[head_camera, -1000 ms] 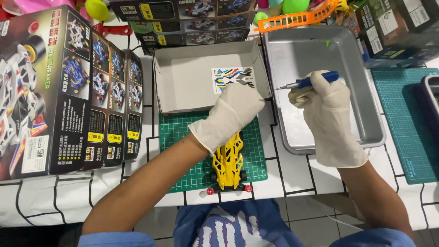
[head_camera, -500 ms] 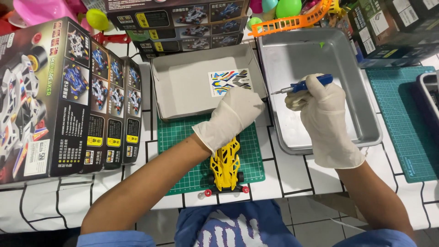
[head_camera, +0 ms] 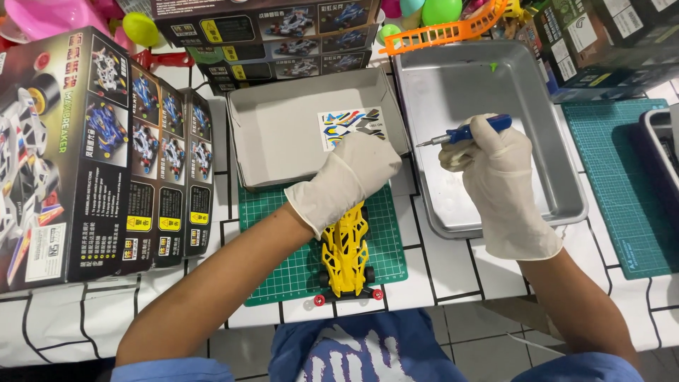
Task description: Assembling a toy car by attaching the yellow body shell to the black chassis and tightening screws with a screwdriver.
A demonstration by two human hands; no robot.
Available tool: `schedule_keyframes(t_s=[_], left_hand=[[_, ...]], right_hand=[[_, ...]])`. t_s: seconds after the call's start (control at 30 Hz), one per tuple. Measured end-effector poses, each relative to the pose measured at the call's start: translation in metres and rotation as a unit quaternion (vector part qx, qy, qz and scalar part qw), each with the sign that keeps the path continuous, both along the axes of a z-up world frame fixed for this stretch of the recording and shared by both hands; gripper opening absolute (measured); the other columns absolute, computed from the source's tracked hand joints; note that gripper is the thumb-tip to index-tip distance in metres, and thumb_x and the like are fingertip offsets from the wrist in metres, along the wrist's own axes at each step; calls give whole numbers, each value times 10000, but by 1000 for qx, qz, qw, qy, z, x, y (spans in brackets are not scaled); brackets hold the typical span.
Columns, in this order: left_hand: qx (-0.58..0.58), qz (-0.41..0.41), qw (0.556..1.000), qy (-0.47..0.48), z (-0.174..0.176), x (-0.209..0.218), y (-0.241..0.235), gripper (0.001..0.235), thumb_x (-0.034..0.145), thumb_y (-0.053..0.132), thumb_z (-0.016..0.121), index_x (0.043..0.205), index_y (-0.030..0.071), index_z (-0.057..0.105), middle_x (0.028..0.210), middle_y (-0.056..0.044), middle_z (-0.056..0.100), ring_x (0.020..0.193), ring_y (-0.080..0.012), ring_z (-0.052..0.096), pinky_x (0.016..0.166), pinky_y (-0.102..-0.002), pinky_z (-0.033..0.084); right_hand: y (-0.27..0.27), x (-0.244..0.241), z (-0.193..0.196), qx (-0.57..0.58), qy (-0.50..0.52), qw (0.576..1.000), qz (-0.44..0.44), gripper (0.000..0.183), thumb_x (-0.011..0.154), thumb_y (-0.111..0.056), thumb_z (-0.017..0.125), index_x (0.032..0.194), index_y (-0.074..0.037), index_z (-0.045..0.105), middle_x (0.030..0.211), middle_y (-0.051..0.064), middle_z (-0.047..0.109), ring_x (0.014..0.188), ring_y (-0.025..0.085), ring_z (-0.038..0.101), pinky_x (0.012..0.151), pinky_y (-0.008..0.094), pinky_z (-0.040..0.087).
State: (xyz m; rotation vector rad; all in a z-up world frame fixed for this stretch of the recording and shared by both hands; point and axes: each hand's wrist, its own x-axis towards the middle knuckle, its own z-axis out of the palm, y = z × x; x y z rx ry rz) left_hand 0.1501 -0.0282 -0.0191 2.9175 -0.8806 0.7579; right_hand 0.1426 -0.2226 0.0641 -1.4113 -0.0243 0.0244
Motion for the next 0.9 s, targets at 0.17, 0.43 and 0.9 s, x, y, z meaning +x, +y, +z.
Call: schedule_keyframes(t_s=[0.17, 0.43, 0.9], left_hand=[[33, -12, 999, -3, 6, -5, 2, 253, 772, 39, 787, 608, 205, 690, 615, -26, 698, 626, -207, 688, 573, -405, 541], [1, 3, 999, 40, -2, 4, -3, 224, 737, 22, 757, 591, 172, 678, 546, -56, 655, 529, -219, 653, 463, -416, 502], [-110, -14, 976, 186, 26, 0, 6, 145, 817, 106, 777, 680, 145, 753, 623, -74, 694, 670, -276, 716, 578, -421, 568]], right_hand=[[-4, 4, -5, -2, -3, 1000, 8, 260, 1069, -194, 612, 844, -65, 632, 723, 164, 699, 689, 239, 754, 678, 294, 577], [-3, 2, -3, -3, -6, 1000, 13, 262, 1070, -221, 620, 856, -71, 635, 735, 158, 708, 700, 243, 762, 686, 299, 582], [-11, 16, -25, -16, -25, 999, 22, 297, 1082, -281, 619, 865, -80, 655, 750, 149, 714, 706, 228, 754, 677, 300, 560]])
